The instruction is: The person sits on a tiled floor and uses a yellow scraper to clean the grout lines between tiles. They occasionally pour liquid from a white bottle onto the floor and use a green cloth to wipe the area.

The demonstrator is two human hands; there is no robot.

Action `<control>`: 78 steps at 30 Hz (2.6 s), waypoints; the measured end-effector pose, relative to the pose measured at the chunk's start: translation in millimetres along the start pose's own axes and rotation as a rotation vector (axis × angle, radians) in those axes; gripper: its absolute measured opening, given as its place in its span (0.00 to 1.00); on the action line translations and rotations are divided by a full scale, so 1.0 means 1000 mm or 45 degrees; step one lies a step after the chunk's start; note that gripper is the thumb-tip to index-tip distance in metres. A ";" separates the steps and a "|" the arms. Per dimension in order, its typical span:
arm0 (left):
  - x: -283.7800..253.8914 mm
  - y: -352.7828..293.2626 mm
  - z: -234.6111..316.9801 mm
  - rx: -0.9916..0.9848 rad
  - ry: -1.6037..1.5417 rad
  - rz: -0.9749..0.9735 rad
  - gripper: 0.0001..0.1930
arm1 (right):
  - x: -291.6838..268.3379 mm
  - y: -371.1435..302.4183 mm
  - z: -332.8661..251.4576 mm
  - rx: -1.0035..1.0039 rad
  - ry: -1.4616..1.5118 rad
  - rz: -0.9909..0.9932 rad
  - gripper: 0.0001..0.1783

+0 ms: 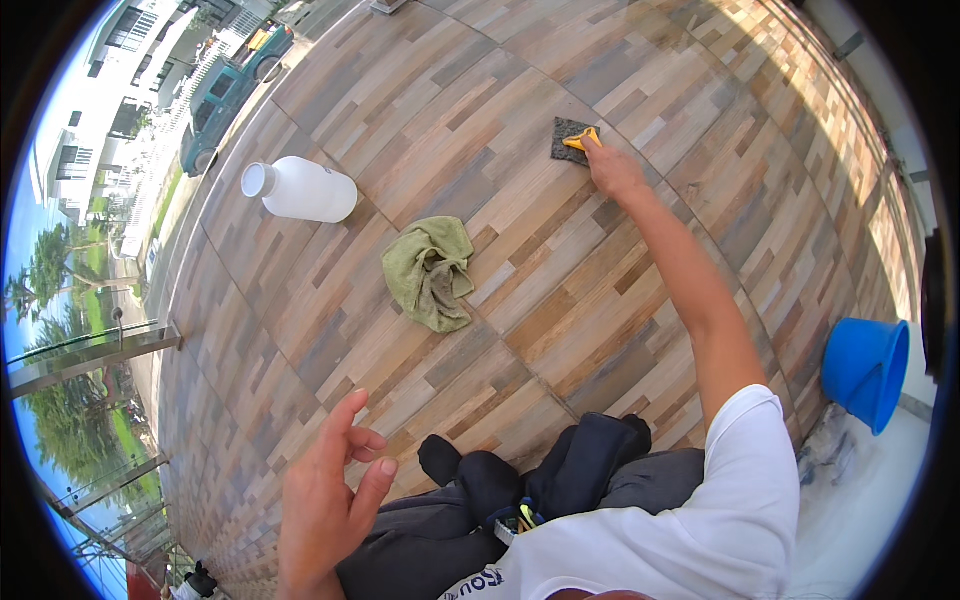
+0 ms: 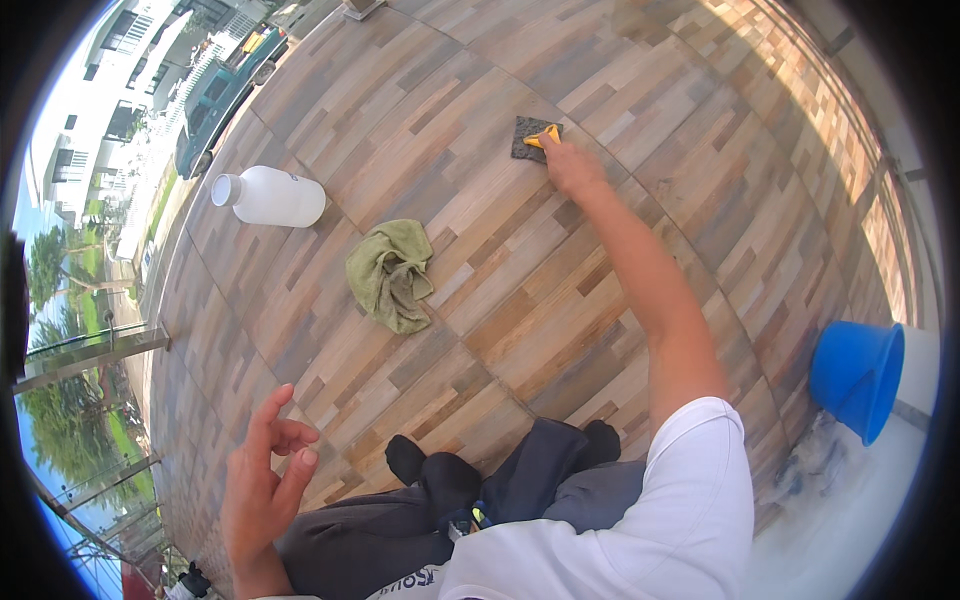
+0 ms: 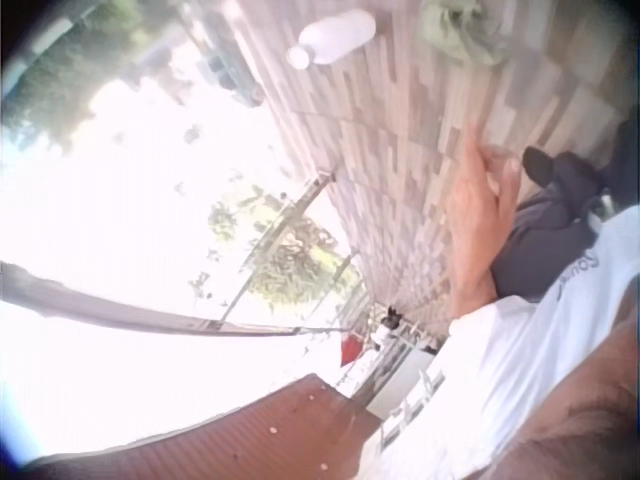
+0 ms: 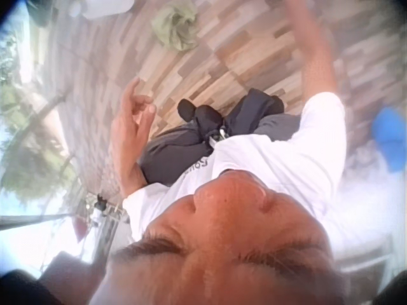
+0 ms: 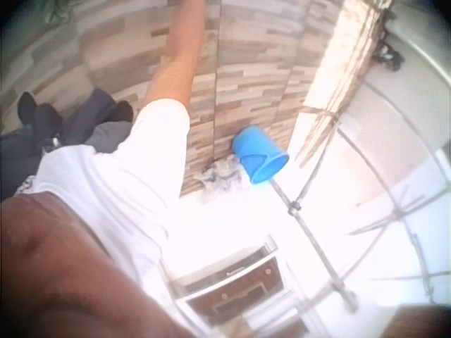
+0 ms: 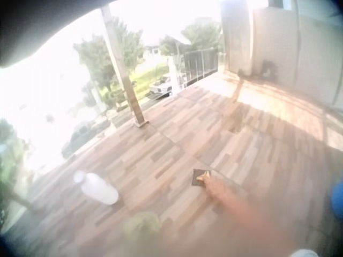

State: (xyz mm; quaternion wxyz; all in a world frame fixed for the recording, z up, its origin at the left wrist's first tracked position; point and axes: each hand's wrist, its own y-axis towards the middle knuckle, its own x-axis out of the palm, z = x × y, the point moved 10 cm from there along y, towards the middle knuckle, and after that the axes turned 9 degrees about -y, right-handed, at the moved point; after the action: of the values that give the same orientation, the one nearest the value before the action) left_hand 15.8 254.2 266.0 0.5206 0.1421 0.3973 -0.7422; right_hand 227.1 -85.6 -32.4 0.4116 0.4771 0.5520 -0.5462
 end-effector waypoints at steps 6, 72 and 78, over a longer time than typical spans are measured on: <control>-0.011 -0.006 0.003 0.117 0.010 0.137 0.27 | -0.005 0.022 -0.006 0.035 -0.038 0.043 0.21; -0.200 0.091 -0.355 -0.162 0.744 0.791 0.13 | 0.022 -0.119 -0.222 -0.279 -0.155 -0.264 0.14; -0.205 0.068 -0.380 -0.617 0.879 0.585 0.36 | 0.010 -0.100 -0.205 -0.268 -0.130 -0.159 0.16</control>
State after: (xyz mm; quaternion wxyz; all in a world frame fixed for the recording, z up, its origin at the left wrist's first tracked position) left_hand 84.3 660.5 119.1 0.5271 0.3388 0.6668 -0.4035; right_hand 141.2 124.0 -7.9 0.4522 0.3676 0.6131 -0.5334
